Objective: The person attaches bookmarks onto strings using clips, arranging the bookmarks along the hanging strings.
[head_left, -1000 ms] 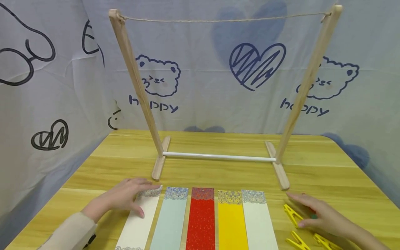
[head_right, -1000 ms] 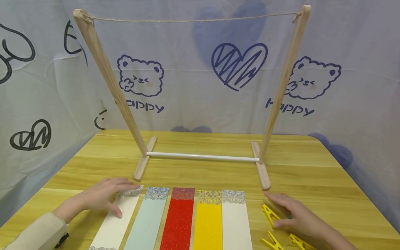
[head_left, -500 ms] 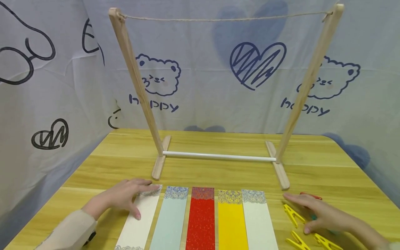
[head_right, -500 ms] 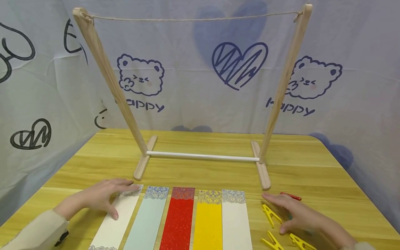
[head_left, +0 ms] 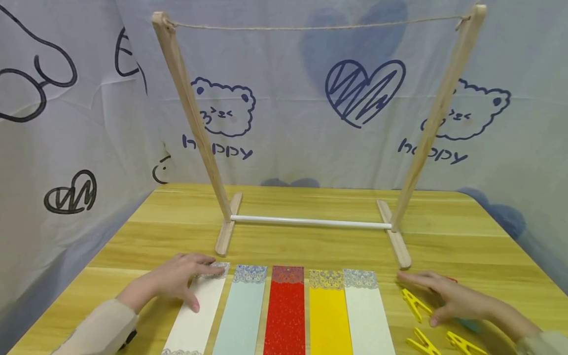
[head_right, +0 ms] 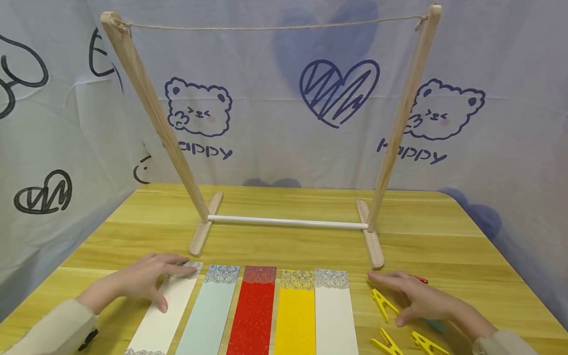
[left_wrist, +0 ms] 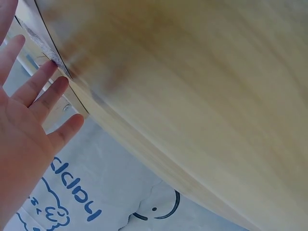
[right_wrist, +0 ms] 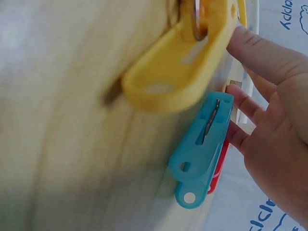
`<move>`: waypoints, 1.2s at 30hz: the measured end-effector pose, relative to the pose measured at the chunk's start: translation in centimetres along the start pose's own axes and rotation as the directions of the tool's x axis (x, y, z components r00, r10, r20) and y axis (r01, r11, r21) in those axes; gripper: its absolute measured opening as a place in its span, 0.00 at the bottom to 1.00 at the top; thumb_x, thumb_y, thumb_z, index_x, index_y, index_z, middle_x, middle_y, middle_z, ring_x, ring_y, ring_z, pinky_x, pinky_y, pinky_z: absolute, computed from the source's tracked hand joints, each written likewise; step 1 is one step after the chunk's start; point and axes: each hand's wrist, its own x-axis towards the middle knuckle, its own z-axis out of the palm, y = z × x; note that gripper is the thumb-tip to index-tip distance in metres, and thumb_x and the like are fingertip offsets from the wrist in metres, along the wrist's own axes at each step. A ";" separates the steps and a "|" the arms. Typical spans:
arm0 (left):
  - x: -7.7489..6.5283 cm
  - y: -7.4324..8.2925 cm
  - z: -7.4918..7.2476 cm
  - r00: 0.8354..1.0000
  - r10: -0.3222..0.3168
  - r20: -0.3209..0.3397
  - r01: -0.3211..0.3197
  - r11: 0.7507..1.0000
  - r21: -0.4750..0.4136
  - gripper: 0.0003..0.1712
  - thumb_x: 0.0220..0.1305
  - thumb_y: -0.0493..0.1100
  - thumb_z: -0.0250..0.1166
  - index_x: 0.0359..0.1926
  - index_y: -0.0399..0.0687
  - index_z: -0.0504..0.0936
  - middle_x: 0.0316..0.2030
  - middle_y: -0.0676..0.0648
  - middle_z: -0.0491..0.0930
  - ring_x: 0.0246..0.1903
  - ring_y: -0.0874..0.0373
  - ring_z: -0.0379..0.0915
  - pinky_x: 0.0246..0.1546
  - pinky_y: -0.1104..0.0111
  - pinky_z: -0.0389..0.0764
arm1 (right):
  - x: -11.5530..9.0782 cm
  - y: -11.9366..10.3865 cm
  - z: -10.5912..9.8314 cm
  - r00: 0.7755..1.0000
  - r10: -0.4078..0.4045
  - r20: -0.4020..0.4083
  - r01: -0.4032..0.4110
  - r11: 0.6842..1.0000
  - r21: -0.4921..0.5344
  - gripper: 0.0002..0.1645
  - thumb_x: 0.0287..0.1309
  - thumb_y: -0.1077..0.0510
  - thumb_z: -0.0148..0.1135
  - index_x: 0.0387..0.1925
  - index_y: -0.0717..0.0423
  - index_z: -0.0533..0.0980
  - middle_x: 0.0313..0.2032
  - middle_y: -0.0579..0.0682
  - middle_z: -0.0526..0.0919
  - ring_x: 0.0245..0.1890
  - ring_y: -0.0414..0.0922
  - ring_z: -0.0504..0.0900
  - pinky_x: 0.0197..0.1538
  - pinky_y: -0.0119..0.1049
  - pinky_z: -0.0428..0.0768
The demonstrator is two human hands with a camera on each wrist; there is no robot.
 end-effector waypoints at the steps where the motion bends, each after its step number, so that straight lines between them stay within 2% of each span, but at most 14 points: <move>1: 0.0 0.0 0.0 1.000 -0.005 0.003 0.005 1.000 0.000 0.50 0.31 0.68 0.63 0.59 0.50 0.70 0.55 0.35 0.67 0.52 0.38 0.63 0.47 0.41 0.62 | 0.0 0.0 0.0 1.000 -0.003 0.004 0.003 1.000 0.008 0.53 0.41 0.46 0.66 0.66 0.57 0.52 0.56 0.56 0.65 0.50 0.36 0.63 0.43 0.31 0.71; 4: 0.0 0.1 0.1 1.000 -0.012 0.008 0.012 1.000 -0.004 0.50 0.31 0.67 0.64 0.59 0.50 0.70 0.55 0.35 0.67 0.53 0.39 0.63 0.48 0.41 0.63 | 0.1 0.0 0.0 1.000 -0.031 0.002 0.031 0.999 0.029 0.52 0.41 0.49 0.66 0.66 0.59 0.52 0.57 0.55 0.64 0.51 0.35 0.62 0.44 0.30 0.71; 10: -0.1 0.2 0.1 1.000 -0.009 0.008 0.009 1.000 -0.003 0.51 0.31 0.67 0.63 0.59 0.49 0.70 0.55 0.35 0.67 0.52 0.39 0.64 0.47 0.42 0.64 | 0.3 0.2 0.2 0.989 -0.148 -0.013 0.148 0.986 0.075 0.49 0.40 0.59 0.67 0.64 0.65 0.54 0.59 0.54 0.64 0.55 0.36 0.60 0.49 0.29 0.68; 14: -0.1 0.3 0.0 1.000 -0.012 0.003 0.012 1.000 -0.004 0.51 0.30 0.68 0.63 0.59 0.48 0.70 0.55 0.35 0.67 0.52 0.38 0.64 0.46 0.42 0.64 | 0.4 0.4 0.4 0.982 -0.185 -0.026 0.187 0.980 0.070 0.49 0.38 0.60 0.68 0.63 0.66 0.56 0.58 0.53 0.65 0.56 0.36 0.60 0.50 0.27 0.66; 19: 0.0 0.3 -0.1 1.000 -0.022 0.006 0.022 1.000 -0.019 0.51 0.30 0.66 0.64 0.59 0.48 0.70 0.55 0.35 0.67 0.52 0.38 0.64 0.47 0.42 0.64 | 0.4 0.4 0.5 0.982 -0.181 -0.047 0.183 0.981 0.059 0.48 0.38 0.59 0.68 0.62 0.66 0.57 0.58 0.53 0.66 0.56 0.34 0.59 0.51 0.25 0.64; 26: 0.5 0.2 -0.2 1.000 0.008 0.004 -0.008 1.000 -0.016 0.53 0.29 0.64 0.66 0.60 0.45 0.68 0.52 0.37 0.69 0.49 0.42 0.67 0.47 0.46 0.67 | 0.3 0.4 0.6 0.979 -0.194 -0.069 0.199 0.977 0.079 0.47 0.38 0.61 0.68 0.62 0.67 0.57 0.57 0.54 0.67 0.56 0.33 0.59 0.52 0.25 0.64; 32: 1.0 0.0 -0.3 1.000 0.005 0.015 -0.005 0.999 -0.040 0.54 0.27 0.62 0.69 0.60 0.44 0.67 0.49 0.42 0.69 0.45 0.48 0.67 0.42 0.55 0.72 | 0.1 0.4 0.9 0.981 -0.185 -0.056 0.190 0.976 0.107 0.46 0.40 0.60 0.67 0.62 0.65 0.57 0.59 0.52 0.65 0.57 0.30 0.56 0.52 0.24 0.63; 36: 1.4 -0.2 -0.3 1.000 -0.011 0.017 0.012 0.998 -0.064 0.55 0.24 0.62 0.71 0.57 0.40 0.68 0.49 0.43 0.69 0.47 0.47 0.65 0.45 0.52 0.70 | 0.1 0.3 0.9 0.985 -0.168 -0.043 0.172 0.976 0.130 0.44 0.43 0.60 0.65 0.62 0.64 0.58 0.59 0.52 0.64 0.57 0.30 0.56 0.51 0.26 0.66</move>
